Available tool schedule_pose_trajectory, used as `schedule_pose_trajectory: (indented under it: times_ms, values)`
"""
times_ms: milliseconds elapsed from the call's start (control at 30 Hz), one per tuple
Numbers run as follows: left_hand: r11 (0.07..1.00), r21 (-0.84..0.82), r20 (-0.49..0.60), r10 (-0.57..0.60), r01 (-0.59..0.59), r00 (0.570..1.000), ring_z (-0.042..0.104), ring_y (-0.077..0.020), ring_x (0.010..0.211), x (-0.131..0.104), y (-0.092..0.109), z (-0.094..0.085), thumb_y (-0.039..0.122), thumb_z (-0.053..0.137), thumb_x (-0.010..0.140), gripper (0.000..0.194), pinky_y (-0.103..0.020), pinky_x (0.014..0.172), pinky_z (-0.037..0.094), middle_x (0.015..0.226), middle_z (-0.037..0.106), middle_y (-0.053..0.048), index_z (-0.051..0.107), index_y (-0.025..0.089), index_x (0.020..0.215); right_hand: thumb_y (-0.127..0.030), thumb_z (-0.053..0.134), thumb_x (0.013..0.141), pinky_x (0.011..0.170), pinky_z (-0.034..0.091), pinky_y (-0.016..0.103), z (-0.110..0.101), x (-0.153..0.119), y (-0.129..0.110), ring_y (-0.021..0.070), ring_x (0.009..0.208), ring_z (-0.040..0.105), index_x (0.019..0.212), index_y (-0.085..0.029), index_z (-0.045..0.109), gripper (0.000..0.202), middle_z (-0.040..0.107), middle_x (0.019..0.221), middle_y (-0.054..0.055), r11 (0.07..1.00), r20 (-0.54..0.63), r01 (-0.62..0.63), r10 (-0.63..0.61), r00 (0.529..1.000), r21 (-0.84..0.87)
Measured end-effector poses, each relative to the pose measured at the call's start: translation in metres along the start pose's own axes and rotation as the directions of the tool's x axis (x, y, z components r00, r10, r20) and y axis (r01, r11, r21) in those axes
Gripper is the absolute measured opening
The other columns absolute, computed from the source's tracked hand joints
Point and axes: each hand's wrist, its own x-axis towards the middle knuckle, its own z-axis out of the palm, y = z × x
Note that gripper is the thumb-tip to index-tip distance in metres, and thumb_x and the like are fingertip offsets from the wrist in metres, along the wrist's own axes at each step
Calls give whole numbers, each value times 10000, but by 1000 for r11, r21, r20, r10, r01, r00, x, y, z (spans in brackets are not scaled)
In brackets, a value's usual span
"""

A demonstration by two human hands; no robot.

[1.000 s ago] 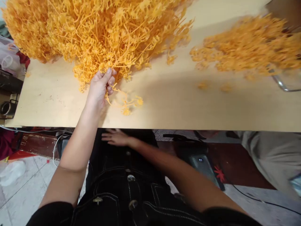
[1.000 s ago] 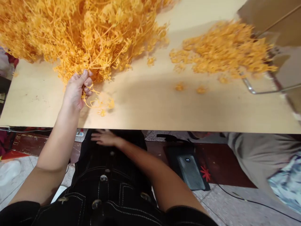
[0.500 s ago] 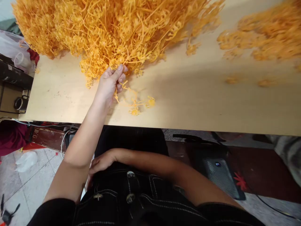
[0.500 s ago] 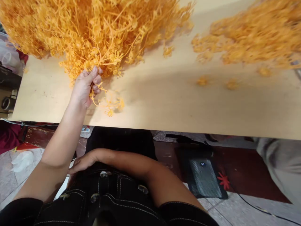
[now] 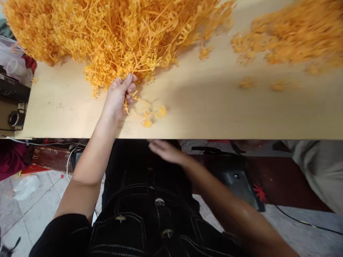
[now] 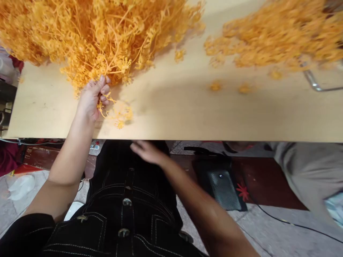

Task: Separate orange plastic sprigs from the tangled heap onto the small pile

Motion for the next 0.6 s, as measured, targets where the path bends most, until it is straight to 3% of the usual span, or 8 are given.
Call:
schedule_pose_trajectory:
  times_ms: [33, 100, 200, 300, 367, 433, 500, 600]
  values:
    - [1000, -4, 12, -5, 5, 1000, 304, 16, 357, 1, -1, 2, 390, 572, 766, 248, -122, 385, 232, 498, 360, 73, 536, 147, 739, -456, 325, 884, 898, 448, 375, 6, -14, -17, 193, 1079, 553, 1158, -212, 564, 437, 604, 1155, 90, 989, 182, 101, -119, 976, 106]
    - [1000, -10, 45, -5, 5, 999, 285, 17, 342, 1, -2, 4, 355, 563, 784, 220, -117, 371, 218, 491, 351, 78, 526, 144, 733, -465, 385, 861, 1006, 356, 342, 14, -36, -55, 183, 1215, 445, 1249, -160, 497, 507, 528, 1267, 103, 863, 505, 306, -488, 711, 403]
    - [1000, 4, 52, -6, 6, 999, 296, 5, 338, 0, -1, 5, 312, 542, 803, 175, -121, 360, 221, 481, 355, 77, 531, 154, 729, -455, 502, 804, 1064, 261, 300, 17, -54, -99, 182, 1289, 341, 1334, -63, 370, 673, 413, 1356, 151, 713, 458, 386, -683, 568, 585]
    - [999, 26, -14, -37, 37, 999, 343, -10, 348, -3, 3, 2, 324, 570, 777, 156, -133, 361, 263, 469, 384, 70, 560, 176, 728, -396, 389, 877, 1093, 189, 342, 18, -61, -91, 159, 1303, 313, 1354, -136, 354, 544, 418, 1364, 94, 811, 505, 378, -577, 642, 446]
    - [999, 21, -26, -38, 38, 999, 351, -11, 348, -4, 4, 0, 331, 585, 763, 157, -135, 360, 276, 458, 389, 69, 569, 181, 721, -378, 306, 908, 1093, 143, 445, 18, -67, -57, 189, 1317, 285, 1330, -218, 400, 461, 418, 1368, 61, 959, 498, 269, -278, 821, 91]
    - [1000, 10, 1, -14, 14, 1000, 336, -7, 343, -5, 5, -2, 333, 593, 757, 167, -129, 353, 272, 450, 386, 72, 565, 174, 713, -470, 403, 851, 1053, 117, 567, 12, -74, -16, 288, 1331, 232, 1312, -244, 427, 514, 360, 1401, 82, 935, 271, 26, 75, 960, -352]
    - [1000, -9, 37, 16, -15, 999, 316, -1, 339, -5, 5, -3, 333, 608, 744, 183, -121, 341, 254, 447, 382, 75, 554, 163, 702, -444, 440, 836, 990, 243, 591, -1, -80, 15, 338, 1251, 370, 1278, -227, 477, 494, 411, 1359, 126, 754, 70, -275, 391, 918, -596]
    - [999, -44, 92, 27, -23, 995, 299, 9, 338, -5, 4, -3, 329, 617, 734, 206, -109, 331, 226, 456, 378, 79, 536, 144, 695, -354, 448, 838, 889, 433, 443, -23, -80, 9, 293, 1064, 566, 1207, -167, 552, 427, 562, 1205, 161, 736, 146, -315, 487, 861, -599]
